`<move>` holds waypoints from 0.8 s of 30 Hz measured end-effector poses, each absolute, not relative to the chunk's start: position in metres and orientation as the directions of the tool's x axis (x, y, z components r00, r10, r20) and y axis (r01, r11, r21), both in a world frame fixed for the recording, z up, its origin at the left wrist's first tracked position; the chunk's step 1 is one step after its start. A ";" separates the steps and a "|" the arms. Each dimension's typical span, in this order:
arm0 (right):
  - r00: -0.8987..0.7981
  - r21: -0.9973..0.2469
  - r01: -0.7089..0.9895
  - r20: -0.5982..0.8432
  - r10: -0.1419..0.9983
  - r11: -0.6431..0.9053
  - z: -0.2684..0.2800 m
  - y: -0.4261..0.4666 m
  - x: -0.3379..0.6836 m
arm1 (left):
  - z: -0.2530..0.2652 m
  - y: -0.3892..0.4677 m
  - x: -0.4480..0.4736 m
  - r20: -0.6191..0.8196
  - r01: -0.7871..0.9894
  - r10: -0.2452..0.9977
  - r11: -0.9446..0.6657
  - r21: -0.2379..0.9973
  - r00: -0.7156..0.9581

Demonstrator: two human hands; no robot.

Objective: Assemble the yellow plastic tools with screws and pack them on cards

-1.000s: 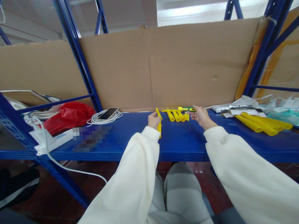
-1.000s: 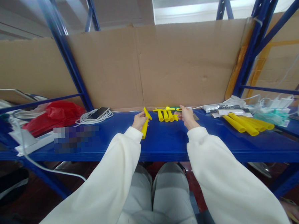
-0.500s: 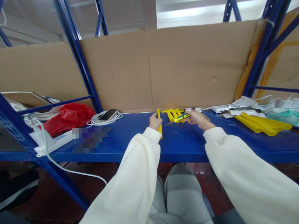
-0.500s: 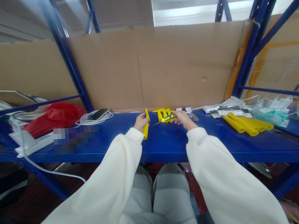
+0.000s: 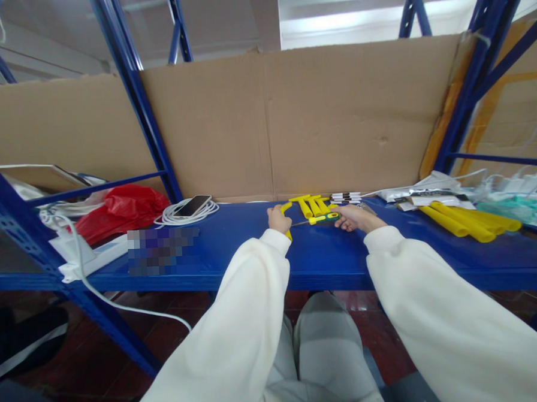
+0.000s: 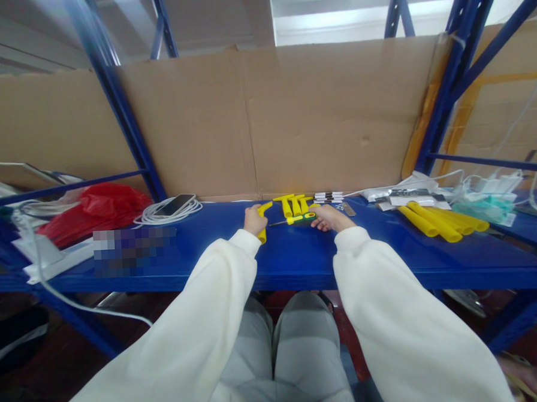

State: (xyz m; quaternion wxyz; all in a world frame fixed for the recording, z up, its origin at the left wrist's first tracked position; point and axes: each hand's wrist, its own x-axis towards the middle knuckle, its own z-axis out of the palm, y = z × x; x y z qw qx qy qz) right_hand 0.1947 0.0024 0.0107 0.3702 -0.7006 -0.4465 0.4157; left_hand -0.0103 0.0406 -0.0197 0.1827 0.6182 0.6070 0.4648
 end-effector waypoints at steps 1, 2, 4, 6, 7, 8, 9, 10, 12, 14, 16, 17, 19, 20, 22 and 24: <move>0.265 -0.884 0.331 -0.249 0.931 -0.331 0.010 0.003 0.196 | -0.020 0.041 -0.010 0.340 0.587 0.926 -0.185 0.789 -0.165; 0.275 -0.878 0.347 -0.240 0.931 -0.329 0.009 0.004 0.196 | -0.021 0.041 -0.010 0.327 0.591 0.931 -0.176 0.788 -0.160; 0.295 -0.868 0.385 -0.208 0.933 -0.315 0.007 0.005 0.197 | -0.022 0.042 -0.010 0.306 0.592 0.941 -0.167 0.789 -0.143; 0.307 -0.855 0.423 -0.176 0.935 -0.299 0.006 0.005 0.198 | -0.022 0.043 -0.010 0.300 0.584 0.945 -0.170 0.793 -0.132; 0.313 -0.847 0.443 -0.162 0.936 -0.294 0.006 0.005 0.199 | -0.022 0.043 -0.010 0.301 0.580 0.945 -0.174 0.796 -0.128; 0.321 -0.836 0.467 -0.144 0.936 -0.288 0.006 0.005 0.199 | -0.022 0.043 -0.010 0.305 0.575 0.944 -0.180 0.798 -0.127; 0.331 -0.824 0.493 -0.120 0.936 -0.280 0.006 0.005 0.200 | -0.021 0.043 -0.010 0.310 0.570 0.942 -0.186 0.801 -0.129; 0.337 -0.814 0.518 -0.088 0.938 -0.262 0.005 0.006 0.202 | -0.021 0.043 -0.010 0.319 0.564 0.938 -0.193 0.803 -0.133; 0.349 -0.803 0.556 -0.008 0.937 -0.214 0.005 0.009 0.208 | -0.018 0.042 -0.009 0.347 0.559 0.926 -0.210 0.802 -0.150; 0.373 -0.791 0.587 0.075 0.925 -0.172 0.004 0.014 0.218 | -0.016 0.041 -0.009 0.371 0.572 0.915 -0.221 0.790 -0.159; 0.412 -0.753 0.637 0.154 0.898 -0.163 0.002 0.020 0.229 | -0.014 0.039 -0.008 0.377 0.601 0.915 -0.221 0.768 -0.145; 0.433 -0.726 0.666 0.189 0.881 -0.171 0.001 0.022 0.234 | -0.013 0.038 -0.008 0.377 0.616 0.917 -0.222 0.756 -0.132; 0.458 -0.678 0.710 0.237 0.857 -0.192 0.001 0.027 0.243 | -0.011 0.035 -0.008 0.384 0.632 0.916 -0.231 0.740 -0.115; 0.469 -0.656 0.726 0.252 0.846 -0.207 0.001 0.029 0.247 | -0.010 0.033 -0.008 0.388 0.635 0.915 -0.234 0.736 -0.112; 0.485 -0.609 0.758 0.291 0.824 -0.231 0.001 0.033 0.250 | -0.009 0.031 -0.008 0.381 0.635 0.917 -0.224 0.740 -0.121; 0.498 -0.565 0.786 0.340 0.798 -0.251 0.002 0.038 0.252 | -0.009 0.030 -0.008 0.374 0.629 0.918 -0.214 0.748 -0.133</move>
